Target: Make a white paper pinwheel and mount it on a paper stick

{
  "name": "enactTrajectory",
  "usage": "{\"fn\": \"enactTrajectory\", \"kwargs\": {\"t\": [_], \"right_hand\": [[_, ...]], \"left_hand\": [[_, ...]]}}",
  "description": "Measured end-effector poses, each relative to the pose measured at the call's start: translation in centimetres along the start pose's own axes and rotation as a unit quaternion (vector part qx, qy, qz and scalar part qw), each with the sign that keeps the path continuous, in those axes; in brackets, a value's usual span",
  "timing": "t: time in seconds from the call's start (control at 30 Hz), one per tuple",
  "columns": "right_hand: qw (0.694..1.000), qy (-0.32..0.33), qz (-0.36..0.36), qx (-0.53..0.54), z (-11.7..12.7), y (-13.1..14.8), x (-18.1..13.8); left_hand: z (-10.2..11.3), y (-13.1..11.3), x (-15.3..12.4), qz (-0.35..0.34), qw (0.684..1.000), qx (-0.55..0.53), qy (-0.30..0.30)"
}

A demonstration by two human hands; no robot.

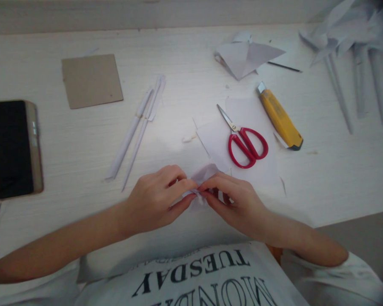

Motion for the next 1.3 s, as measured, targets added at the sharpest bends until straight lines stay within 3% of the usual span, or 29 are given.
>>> {"fn": "enactTrajectory", "kwargs": {"t": [0.27, 0.5, 0.97, 1.2, 1.3], "right_hand": [[1.0, 0.012, 0.009, 0.004, 0.0, 0.1, 0.0], [0.99, 0.082, 0.096, -0.062, 0.2, 0.9, -0.2], [0.943, -0.036, 0.189, -0.272, 0.3, 1.6, -0.7], [0.928, -0.074, 0.205, -0.303, 0.2, 1.6, -1.0], [0.929, -0.073, 0.201, -0.302, 0.1, 1.4, -0.9]], "left_hand": [[0.4, 0.1, 0.3, -0.001, 1.0, -0.002, 0.002], [0.8, 0.7, 0.4, 0.043, 0.997, -0.071, -0.005], [0.8, 1.3, 0.8, 0.11, 0.987, -0.115, 0.025], [0.8, 1.3, 0.8, 0.121, 0.986, -0.109, 0.035], [1.6, 1.4, 0.9, 0.126, 0.99, -0.069, 0.003]]}}
Point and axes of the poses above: each hand's wrist, its own x-axis towards the middle knuckle, its own z-axis out of the back of the hand, y = z × x, the point moved 6 cm from there along x, towards the middle knuckle, and after that the axes turned 9 degrees about -x, right-handed, at the moved point
